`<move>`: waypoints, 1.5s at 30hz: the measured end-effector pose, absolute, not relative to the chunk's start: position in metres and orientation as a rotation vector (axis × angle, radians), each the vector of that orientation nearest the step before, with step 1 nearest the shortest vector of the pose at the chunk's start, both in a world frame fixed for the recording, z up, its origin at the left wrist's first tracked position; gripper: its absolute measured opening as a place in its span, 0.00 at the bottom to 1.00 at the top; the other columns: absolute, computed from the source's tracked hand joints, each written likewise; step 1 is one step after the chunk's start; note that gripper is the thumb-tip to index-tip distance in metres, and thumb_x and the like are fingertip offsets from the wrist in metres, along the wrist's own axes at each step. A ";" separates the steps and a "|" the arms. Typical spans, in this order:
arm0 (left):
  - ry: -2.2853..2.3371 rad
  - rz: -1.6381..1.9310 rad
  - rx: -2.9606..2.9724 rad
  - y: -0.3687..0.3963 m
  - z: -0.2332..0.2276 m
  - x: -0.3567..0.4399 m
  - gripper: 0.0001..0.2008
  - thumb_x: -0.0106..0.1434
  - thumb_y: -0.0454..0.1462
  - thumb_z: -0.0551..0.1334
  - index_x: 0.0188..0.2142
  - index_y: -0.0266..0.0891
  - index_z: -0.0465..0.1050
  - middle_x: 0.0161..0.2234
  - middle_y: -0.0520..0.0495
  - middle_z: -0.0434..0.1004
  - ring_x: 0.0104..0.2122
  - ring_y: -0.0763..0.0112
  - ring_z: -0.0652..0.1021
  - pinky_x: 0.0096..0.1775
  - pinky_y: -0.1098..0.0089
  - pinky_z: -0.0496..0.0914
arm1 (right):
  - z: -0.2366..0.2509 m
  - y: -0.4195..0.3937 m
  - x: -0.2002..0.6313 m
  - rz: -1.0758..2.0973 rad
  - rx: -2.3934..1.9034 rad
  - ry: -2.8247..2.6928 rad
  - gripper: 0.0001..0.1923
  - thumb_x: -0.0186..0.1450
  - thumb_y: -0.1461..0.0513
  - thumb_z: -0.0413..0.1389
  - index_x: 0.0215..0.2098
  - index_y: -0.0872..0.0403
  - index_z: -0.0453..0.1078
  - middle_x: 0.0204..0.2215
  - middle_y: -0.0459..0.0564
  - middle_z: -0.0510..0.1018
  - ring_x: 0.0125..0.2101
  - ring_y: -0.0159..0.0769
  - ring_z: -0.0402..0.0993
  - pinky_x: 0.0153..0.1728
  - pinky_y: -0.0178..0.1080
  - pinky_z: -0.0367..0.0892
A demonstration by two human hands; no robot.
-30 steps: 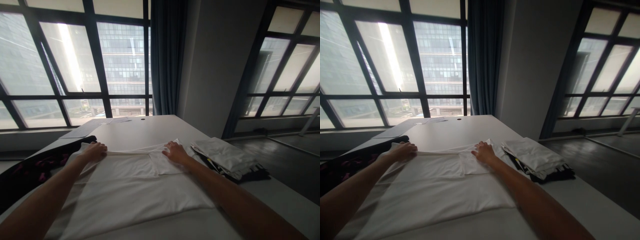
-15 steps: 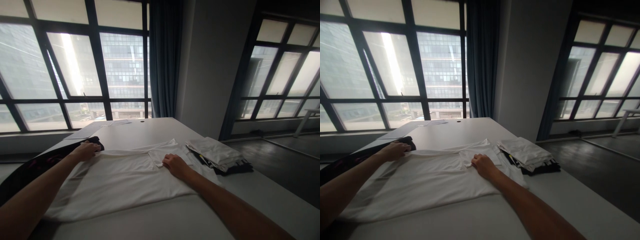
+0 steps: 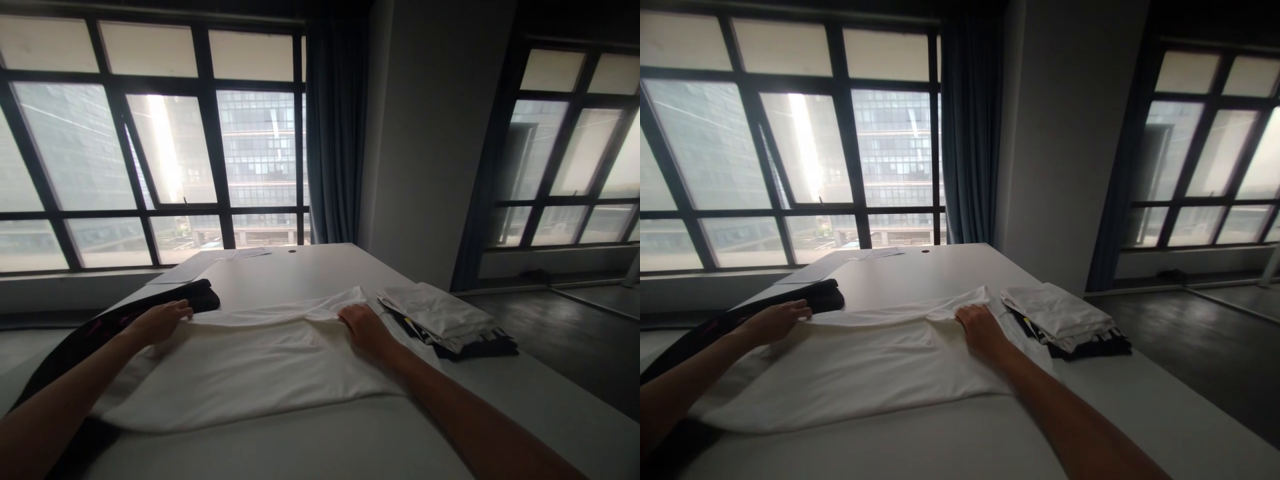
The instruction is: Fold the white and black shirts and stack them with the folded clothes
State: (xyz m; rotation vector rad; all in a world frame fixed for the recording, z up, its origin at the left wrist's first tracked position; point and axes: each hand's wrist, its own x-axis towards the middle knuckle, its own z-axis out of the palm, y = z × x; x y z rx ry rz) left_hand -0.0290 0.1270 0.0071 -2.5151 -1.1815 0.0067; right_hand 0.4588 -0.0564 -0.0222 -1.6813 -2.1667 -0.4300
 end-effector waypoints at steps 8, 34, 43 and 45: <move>-1.322 0.118 -2.567 0.100 0.003 -0.026 0.18 0.53 0.26 0.55 0.39 0.42 0.77 0.42 0.44 0.76 0.42 0.59 0.78 0.42 0.64 0.71 | -0.017 -0.060 0.458 -0.374 -1.610 -2.229 0.10 0.69 0.66 0.48 0.40 0.57 0.71 0.37 0.54 0.78 0.39 0.39 0.72 0.44 0.38 0.59; -1.594 0.085 -2.252 0.103 0.007 -0.061 0.18 0.63 0.24 0.48 0.37 0.30 0.78 0.42 0.34 0.74 0.39 0.55 0.77 0.40 0.60 0.69 | -0.003 -0.077 0.457 0.102 -1.488 -2.157 0.11 0.67 0.64 0.48 0.34 0.55 0.72 0.33 0.51 0.78 0.33 0.36 0.72 0.36 0.33 0.61; -1.570 0.129 -2.214 0.111 -0.007 -0.070 0.15 0.60 0.27 0.51 0.38 0.31 0.78 0.41 0.34 0.74 0.41 0.54 0.77 0.42 0.58 0.70 | -0.004 -0.078 0.462 0.415 -1.533 -2.288 0.09 0.61 0.63 0.54 0.33 0.56 0.77 0.27 0.47 0.78 0.27 0.31 0.69 0.29 0.32 0.61; -1.599 0.134 -2.277 0.118 -0.011 -0.078 0.13 0.58 0.30 0.55 0.36 0.32 0.78 0.41 0.34 0.76 0.42 0.50 0.77 0.44 0.54 0.69 | -0.004 -0.077 0.464 0.466 -1.560 -2.323 0.10 0.60 0.59 0.57 0.32 0.56 0.78 0.24 0.45 0.77 0.25 0.30 0.68 0.27 0.31 0.60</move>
